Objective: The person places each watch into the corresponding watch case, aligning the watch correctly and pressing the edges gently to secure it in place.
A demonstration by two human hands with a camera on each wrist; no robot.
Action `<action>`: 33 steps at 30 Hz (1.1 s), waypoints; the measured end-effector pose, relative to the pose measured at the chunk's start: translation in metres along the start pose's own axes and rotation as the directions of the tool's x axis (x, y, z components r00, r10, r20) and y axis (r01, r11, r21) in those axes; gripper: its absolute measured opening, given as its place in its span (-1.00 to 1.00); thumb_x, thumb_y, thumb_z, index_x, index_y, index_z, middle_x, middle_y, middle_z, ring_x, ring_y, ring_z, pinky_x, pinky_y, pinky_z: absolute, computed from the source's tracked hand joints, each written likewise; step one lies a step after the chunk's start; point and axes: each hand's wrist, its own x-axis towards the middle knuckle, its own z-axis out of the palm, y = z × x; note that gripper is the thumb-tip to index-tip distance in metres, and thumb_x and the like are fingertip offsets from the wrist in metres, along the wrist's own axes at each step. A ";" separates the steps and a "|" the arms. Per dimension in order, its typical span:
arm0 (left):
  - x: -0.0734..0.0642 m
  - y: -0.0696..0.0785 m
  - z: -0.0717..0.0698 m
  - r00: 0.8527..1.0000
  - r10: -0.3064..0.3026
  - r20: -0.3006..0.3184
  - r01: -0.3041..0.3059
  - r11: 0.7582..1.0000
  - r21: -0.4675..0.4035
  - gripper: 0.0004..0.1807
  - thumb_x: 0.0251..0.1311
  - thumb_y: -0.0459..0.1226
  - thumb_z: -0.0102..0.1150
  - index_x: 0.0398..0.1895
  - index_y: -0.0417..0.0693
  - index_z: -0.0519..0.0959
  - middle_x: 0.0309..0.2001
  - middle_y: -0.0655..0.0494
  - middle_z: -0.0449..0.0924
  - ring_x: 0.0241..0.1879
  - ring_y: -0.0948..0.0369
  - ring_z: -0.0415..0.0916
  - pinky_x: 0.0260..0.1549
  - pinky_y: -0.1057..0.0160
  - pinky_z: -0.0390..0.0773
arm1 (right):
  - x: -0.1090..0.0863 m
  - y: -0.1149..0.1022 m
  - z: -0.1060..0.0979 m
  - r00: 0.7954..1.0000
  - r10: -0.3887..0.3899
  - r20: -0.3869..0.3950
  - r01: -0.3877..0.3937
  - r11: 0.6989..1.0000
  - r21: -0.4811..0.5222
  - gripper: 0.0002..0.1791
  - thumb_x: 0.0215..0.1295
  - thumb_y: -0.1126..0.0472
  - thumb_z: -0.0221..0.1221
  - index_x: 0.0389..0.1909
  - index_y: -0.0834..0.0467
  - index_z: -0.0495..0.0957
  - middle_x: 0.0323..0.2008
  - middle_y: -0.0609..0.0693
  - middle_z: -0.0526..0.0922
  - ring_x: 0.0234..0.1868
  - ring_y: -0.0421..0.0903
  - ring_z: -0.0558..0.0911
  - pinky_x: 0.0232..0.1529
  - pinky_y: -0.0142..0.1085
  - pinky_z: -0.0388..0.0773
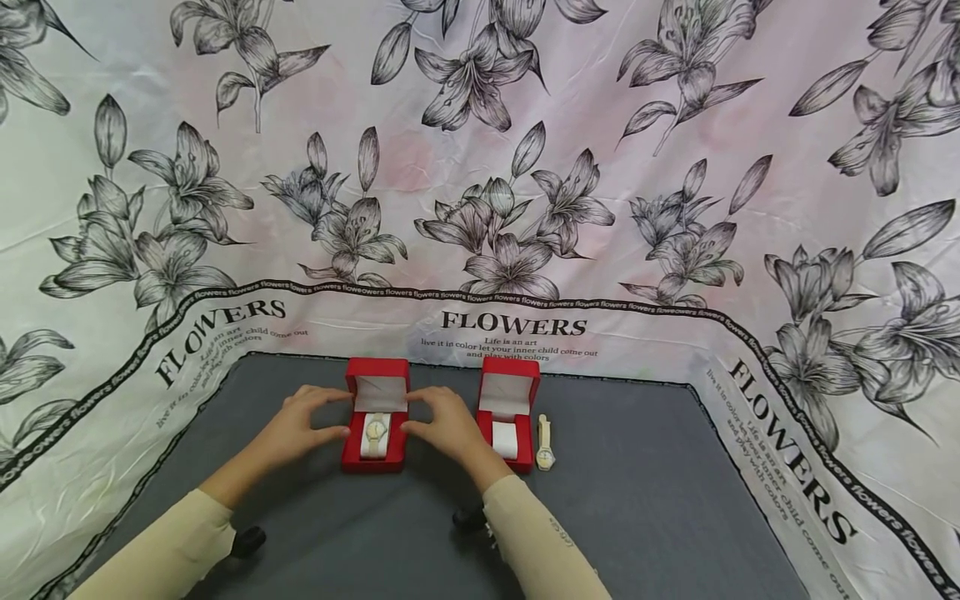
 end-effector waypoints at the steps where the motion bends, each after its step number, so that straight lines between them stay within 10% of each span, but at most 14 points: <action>1: 0.000 0.000 -0.003 1.000 -0.004 -0.002 0.004 1.000 -0.003 -0.33 0.10 -0.09 0.54 0.31 -0.01 0.57 0.21 0.05 0.58 0.24 0.05 0.36 0.19 -0.20 0.18 | 0.001 0.001 -0.002 1.000 -0.001 -0.010 0.001 1.000 0.001 -0.44 0.24 0.01 0.44 0.26 0.01 0.61 0.22 -0.06 0.63 0.29 -0.02 0.51 0.28 0.00 0.47; 17: 0.021 -0.019 -0.024 0.996 -0.052 -0.074 0.050 0.999 -0.018 -0.40 0.15 -0.09 0.51 0.27 0.04 0.59 0.23 -0.05 0.58 0.22 -0.03 0.36 0.19 -0.26 0.18 | 0.018 0.007 -0.027 0.995 0.000 -0.102 0.005 0.999 0.052 -0.46 0.27 0.03 0.42 0.25 0.06 0.61 0.22 -0.05 0.65 0.32 0.00 0.53 0.33 0.02 0.43; 33: 0.053 -0.016 -0.028 0.997 -0.065 -0.028 0.065 0.998 -0.024 -0.37 0.27 0.01 0.39 0.35 0.01 0.53 0.31 -0.06 0.53 0.35 -0.08 0.29 0.35 -0.30 0.02 | 0.044 0.001 -0.037 0.999 0.013 -0.033 -0.009 0.991 0.131 -0.43 0.36 0.05 0.35 0.35 0.06 0.53 0.28 -0.05 0.61 0.34 -0.03 0.52 0.35 -0.01 0.43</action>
